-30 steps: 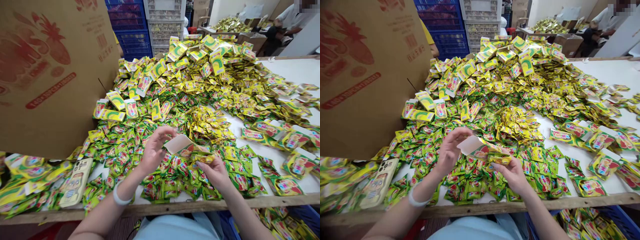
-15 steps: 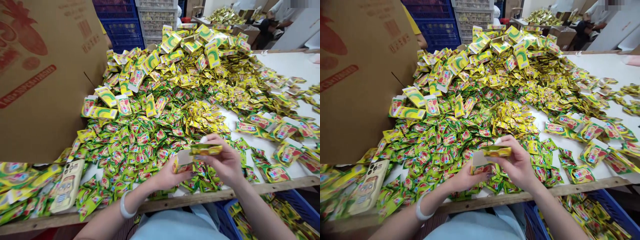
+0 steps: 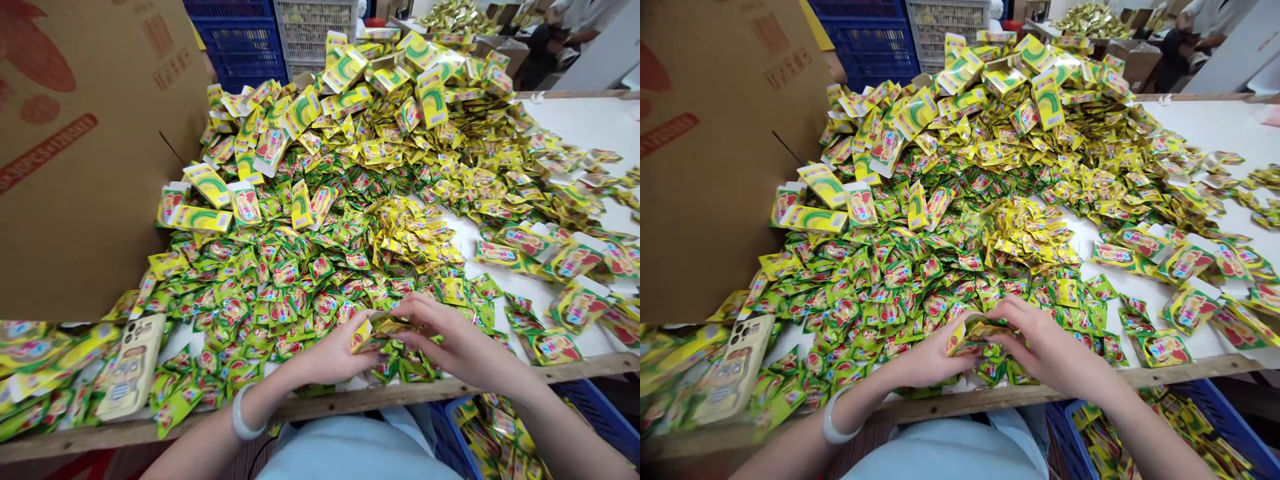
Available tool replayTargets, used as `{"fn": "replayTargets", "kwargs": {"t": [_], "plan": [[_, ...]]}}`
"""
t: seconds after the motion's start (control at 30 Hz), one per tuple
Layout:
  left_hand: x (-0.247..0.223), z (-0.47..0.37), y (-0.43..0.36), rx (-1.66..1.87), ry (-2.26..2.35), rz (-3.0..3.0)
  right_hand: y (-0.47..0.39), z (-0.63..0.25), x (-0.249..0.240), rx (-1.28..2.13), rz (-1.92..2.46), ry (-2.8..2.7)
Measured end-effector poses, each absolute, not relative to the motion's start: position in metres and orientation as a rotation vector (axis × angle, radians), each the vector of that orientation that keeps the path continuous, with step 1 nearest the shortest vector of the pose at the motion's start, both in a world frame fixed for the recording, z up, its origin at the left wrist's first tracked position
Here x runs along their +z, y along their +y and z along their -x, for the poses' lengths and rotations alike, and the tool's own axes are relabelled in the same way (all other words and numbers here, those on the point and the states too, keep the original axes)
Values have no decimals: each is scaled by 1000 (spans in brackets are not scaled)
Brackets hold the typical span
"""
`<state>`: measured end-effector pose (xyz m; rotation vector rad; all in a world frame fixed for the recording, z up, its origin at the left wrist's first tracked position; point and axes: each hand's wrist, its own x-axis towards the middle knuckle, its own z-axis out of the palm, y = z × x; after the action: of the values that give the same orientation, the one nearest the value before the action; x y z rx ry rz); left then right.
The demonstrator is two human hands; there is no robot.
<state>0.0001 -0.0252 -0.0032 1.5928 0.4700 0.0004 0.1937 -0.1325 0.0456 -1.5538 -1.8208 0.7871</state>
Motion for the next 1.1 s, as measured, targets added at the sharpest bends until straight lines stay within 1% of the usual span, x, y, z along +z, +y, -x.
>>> {"fn": "replayTargets", "kwargs": {"t": [0.1,0.17,0.3,0.37,0.4,0.5,0.57,0.63,0.7,0.73,0.77,0.8,0.83,0.87,0.93,1.03,1.1], "plan": [[0,5,-31,-87,420,-1624,-143,-188,33,775,1480,-1782],[2,7,-35,-114,406,-1641,-150,-184,29,870,1438,-1797],[5,6,-40,-154,411,-1629,-160,-178,32,1199,1402,-1758],[5,4,-43,-192,411,-1641,-163,-174,31,1233,1399,-1704],[5,2,-45,-211,412,-1656,-164,-172,29,1191,1404,-1672],[5,1,-49,-195,370,-1691,-176,-177,23,930,1435,-1609],[6,3,-44,-103,290,-1776,-192,-199,25,622,1558,-1542],[9,3,-30,38,220,-1967,-208,-233,34,151,1864,-1368],[12,-3,-8,207,227,-2220,-213,-265,42,-423,2267,-1100],[13,-10,5,287,273,-2343,-209,-275,43,-635,2402,-1003],[14,-20,17,351,351,-2462,-200,-280,41,-736,2490,-971],[15,-32,29,387,460,-2577,-186,-279,36,-722,2541,-999],[15,-45,39,390,588,-2681,-169,-273,27,-589,2537,-1091],[14,-59,46,362,710,-2767,-150,-264,16,-369,2539,-1188],[9,-84,56,255,856,-2874,-115,-244,-9,-45,2554,-1297],[-2,-100,62,207,827,-2866,-89,-226,-35,234,2343,-1328],[-6,-94,63,326,744,-2751,-93,-226,-39,367,2088,-1183]]}}
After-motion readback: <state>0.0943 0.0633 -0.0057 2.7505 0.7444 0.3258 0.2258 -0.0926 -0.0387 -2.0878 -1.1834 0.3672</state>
